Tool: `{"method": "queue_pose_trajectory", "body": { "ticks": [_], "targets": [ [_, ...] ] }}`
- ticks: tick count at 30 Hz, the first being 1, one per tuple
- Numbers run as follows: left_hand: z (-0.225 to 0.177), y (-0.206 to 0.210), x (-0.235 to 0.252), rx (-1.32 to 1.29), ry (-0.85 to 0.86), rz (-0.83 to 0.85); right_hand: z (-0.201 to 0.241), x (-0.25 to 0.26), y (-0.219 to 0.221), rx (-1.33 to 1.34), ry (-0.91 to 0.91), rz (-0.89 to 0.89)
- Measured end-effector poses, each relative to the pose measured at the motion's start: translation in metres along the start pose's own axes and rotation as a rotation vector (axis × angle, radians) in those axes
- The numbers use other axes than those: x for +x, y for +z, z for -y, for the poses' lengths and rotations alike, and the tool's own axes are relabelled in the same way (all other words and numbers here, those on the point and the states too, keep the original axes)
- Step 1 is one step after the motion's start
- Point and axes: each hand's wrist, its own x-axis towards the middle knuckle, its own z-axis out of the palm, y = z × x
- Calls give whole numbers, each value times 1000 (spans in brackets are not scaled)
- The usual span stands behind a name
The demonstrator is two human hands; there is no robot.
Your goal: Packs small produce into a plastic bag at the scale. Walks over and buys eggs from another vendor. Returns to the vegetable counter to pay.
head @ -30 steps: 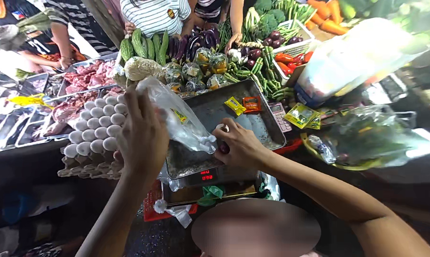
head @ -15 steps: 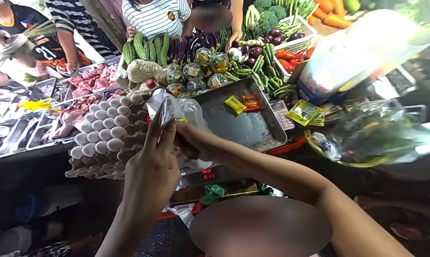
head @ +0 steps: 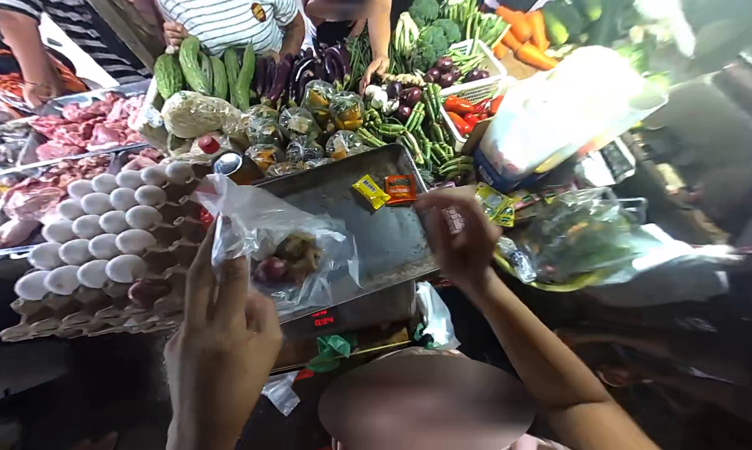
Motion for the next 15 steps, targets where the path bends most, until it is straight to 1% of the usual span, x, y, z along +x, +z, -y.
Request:
{"method": "queue_pose_trajectory", "body": {
  "ticks": [1, 2, 3, 4, 5, 6, 8, 12, 15],
  "targets": [
    [-3, 0, 2, 10, -7, -5, -37, -16, -19, -114, 165, -93],
    [-7, 0, 4, 24, -17, -9, -77, -33, -33, -230, 384, -102],
    [-11, 0, 7, 42, -18, -9, -118, -51, -43, -332, 610, -24],
    [-14, -1, 11, 61, -21, 1, -155, -68, -49, -394, 790, 119],
    [-17, -1, 16, 77, -15, 13, -184, -80, -50, -446, 907, 253],
    [-20, -1, 19, 90, -11, 25, -202, -89, -49, -512, 964, 364],
    [-24, -1, 23, 109, -18, 62, -218, -92, -45, -618, 981, 483],
    [-33, -6, 23, 154, -85, 95, -227, -87, -43, -697, 987, 630],
    [-41, -11, 23, 176, -117, 78, -223, -80, -47, -676, 947, 659]
  ]
}}
